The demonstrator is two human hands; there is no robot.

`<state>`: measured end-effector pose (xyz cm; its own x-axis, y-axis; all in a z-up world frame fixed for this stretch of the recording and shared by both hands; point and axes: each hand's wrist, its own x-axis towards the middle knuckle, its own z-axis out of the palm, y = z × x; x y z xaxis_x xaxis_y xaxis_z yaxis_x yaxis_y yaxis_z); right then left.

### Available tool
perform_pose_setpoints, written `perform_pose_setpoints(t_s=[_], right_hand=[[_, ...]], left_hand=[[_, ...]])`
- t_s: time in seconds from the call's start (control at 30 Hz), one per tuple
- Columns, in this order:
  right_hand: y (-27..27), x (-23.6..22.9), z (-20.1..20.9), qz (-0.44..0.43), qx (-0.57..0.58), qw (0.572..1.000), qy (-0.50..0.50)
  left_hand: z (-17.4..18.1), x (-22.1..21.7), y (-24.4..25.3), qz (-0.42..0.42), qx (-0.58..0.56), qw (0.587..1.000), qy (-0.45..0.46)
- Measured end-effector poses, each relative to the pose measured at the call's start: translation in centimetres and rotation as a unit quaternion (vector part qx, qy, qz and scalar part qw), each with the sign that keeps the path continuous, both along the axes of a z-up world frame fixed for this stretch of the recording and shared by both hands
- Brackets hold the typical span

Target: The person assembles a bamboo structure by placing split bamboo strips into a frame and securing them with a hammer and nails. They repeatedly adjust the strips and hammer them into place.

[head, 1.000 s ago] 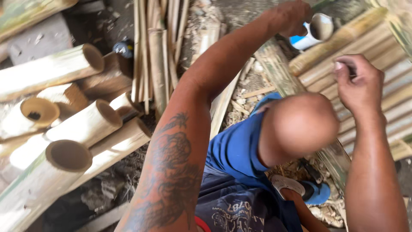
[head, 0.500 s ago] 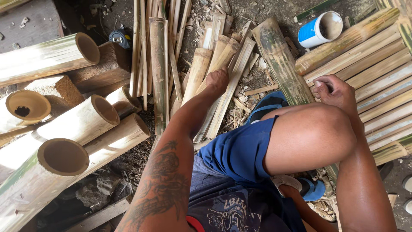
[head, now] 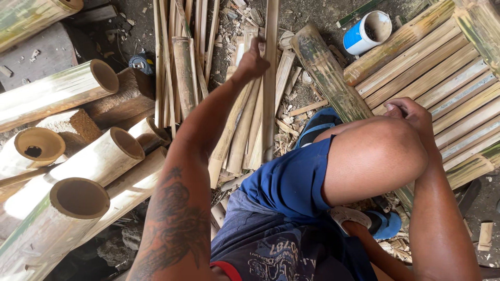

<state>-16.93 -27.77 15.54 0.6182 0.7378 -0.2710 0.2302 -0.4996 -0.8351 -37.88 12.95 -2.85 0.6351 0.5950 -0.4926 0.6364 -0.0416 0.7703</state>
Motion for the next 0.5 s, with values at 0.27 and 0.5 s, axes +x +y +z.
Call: perform_pose_setpoints(t_s=[0.27,0.5], right_hand=[[-2.0,-0.8,0.4,-0.035,-0.08,0.995,-0.04],[-2.3,-1.2,-0.5,-0.025,-0.092,0.995,-0.037]], left_hand=[[4.7,1.1,3.4,0.069,-0.231,0.933,-0.266],[-1.7,-0.7,6.0,-0.118,0.315,0.939,0.072]])
